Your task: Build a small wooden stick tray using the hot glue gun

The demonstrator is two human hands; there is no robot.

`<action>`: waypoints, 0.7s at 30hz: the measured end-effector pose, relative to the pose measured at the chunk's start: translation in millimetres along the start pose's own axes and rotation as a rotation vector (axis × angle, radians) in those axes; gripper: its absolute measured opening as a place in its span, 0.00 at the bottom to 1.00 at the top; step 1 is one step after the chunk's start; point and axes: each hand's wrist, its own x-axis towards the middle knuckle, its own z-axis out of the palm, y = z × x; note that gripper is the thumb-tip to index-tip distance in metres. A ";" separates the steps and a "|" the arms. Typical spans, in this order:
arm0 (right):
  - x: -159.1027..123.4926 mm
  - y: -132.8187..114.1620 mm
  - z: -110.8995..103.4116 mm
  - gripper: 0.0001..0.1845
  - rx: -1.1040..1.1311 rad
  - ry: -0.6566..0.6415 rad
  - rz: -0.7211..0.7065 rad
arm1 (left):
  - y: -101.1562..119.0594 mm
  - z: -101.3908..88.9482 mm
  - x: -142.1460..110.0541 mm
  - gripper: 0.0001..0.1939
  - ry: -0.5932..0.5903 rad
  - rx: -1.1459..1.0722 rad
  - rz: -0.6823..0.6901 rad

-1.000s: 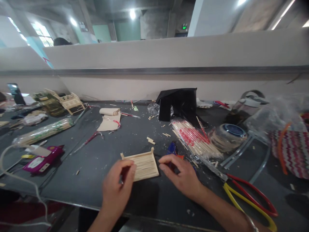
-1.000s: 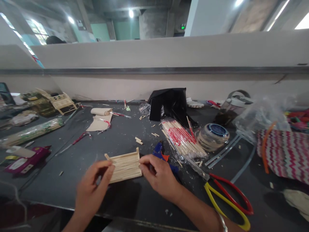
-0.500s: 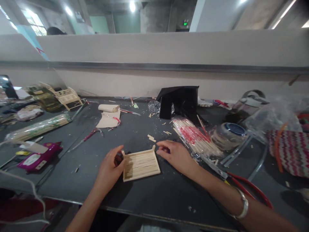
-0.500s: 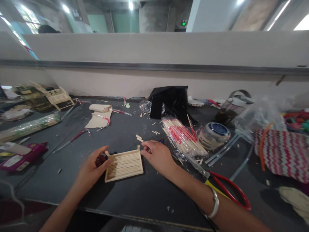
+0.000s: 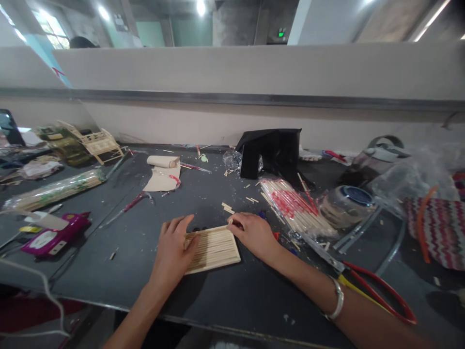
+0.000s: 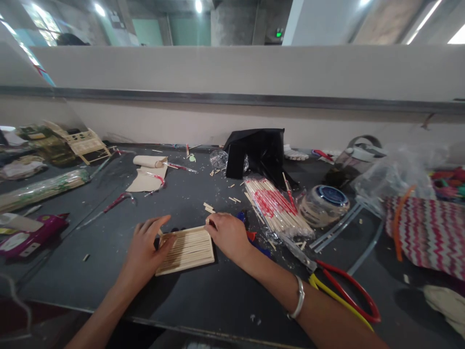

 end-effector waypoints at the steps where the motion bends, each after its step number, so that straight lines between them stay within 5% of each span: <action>1: 0.0 -0.1 0.4 0.06 -0.006 0.000 0.000 | -1.6 1.0 -0.6 0.19 -0.010 -0.012 -0.011; 21: 3.4 -1.7 5.4 0.09 -0.060 -0.039 -0.089 | -8.5 5.7 -1.1 0.20 -0.062 -0.185 -0.180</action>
